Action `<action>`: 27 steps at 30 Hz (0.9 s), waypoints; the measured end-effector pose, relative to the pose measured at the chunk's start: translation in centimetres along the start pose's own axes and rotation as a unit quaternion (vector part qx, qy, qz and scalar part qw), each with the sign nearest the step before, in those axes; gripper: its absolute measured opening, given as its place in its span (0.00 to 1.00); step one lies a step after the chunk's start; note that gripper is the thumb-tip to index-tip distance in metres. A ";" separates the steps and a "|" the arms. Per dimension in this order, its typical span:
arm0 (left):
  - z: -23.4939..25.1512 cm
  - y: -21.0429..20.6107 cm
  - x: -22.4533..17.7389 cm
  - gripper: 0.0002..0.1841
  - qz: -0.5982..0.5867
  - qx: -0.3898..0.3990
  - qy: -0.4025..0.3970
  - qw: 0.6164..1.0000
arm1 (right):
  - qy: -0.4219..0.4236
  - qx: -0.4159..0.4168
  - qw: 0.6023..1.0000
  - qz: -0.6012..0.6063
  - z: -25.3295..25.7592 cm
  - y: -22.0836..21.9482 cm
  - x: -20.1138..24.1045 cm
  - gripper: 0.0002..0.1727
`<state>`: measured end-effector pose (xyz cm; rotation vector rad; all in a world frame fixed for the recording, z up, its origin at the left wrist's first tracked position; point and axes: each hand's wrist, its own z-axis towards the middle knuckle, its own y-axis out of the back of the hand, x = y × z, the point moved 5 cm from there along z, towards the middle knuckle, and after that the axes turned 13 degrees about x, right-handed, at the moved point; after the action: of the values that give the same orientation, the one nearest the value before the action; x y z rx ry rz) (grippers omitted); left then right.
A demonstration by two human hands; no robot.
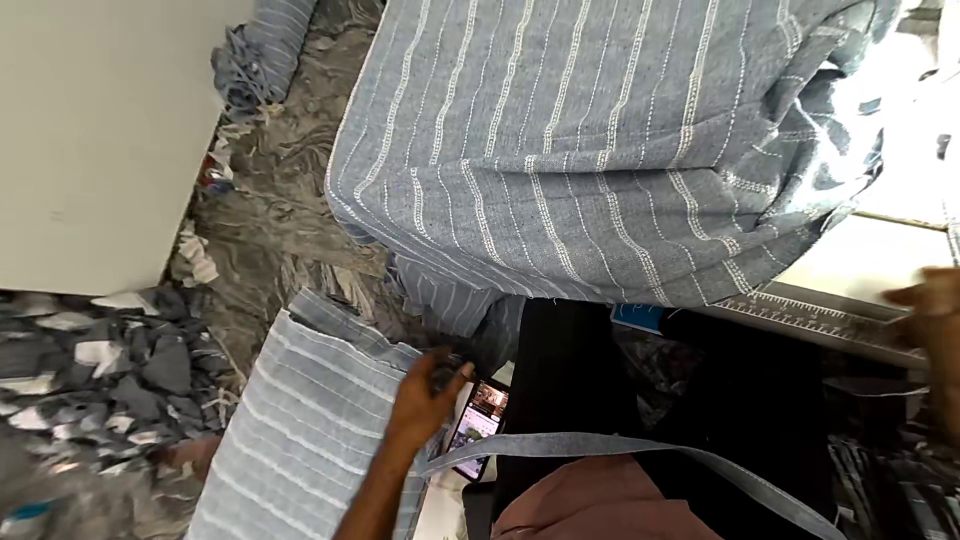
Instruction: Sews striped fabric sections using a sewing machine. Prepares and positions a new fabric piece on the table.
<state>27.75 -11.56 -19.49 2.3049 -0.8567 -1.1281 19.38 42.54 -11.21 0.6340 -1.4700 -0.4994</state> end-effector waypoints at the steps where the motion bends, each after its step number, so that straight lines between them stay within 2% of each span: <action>1: 0.4 1.8 -2.6 0.29 0.015 -0.005 -0.035 0.999 | -0.012 0.066 0.997 0.027 -0.5 -0.9 1.0 0.21; 4: 1.5 5.2 -8.9 0.25 0.081 0.002 -0.103 0.991 | -0.033 0.243 0.969 0.035 -1.4 -3.7 1.4 0.19; 6: 1.9 4.9 -9.9 0.22 0.118 0.064 -0.062 0.989 | -0.051 0.268 0.962 0.016 -1.9 -4.4 0.4 0.16; 8: 2.5 2.5 -6.9 0.24 0.124 0.151 0.012 0.981 | -0.067 0.241 0.968 0.012 -2.3 -3.9 -0.3 0.16; 11: 2.8 -2.8 1.4 0.38 0.074 0.225 0.055 0.970 | -0.066 0.195 0.977 0.058 -2.1 -2.8 -1.5 0.18; 14: 2.4 -5.9 5.4 0.46 0.032 0.208 0.047 0.976 | -0.066 0.202 0.975 0.070 -1.4 -2.3 -1.6 0.15; 19: 2.2 -6.6 5.5 0.46 0.068 0.150 0.068 0.984 | -0.082 0.205 0.973 0.065 -0.7 -2.2 -1.7 0.12; 23: 2.3 -6.9 5.4 0.46 0.093 0.148 0.082 0.981 | -0.072 0.188 0.978 0.062 -1.1 -2.2 -2.0 0.14; 27: 2.0 -6.0 5.4 0.47 0.054 0.150 0.065 0.985 | -0.069 0.187 0.977 0.076 -1.3 -2.2 -1.8 0.15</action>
<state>30.70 -11.18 -27.29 2.5016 -1.1517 -0.8393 20.75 42.20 -14.06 0.7852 -1.7497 -0.1474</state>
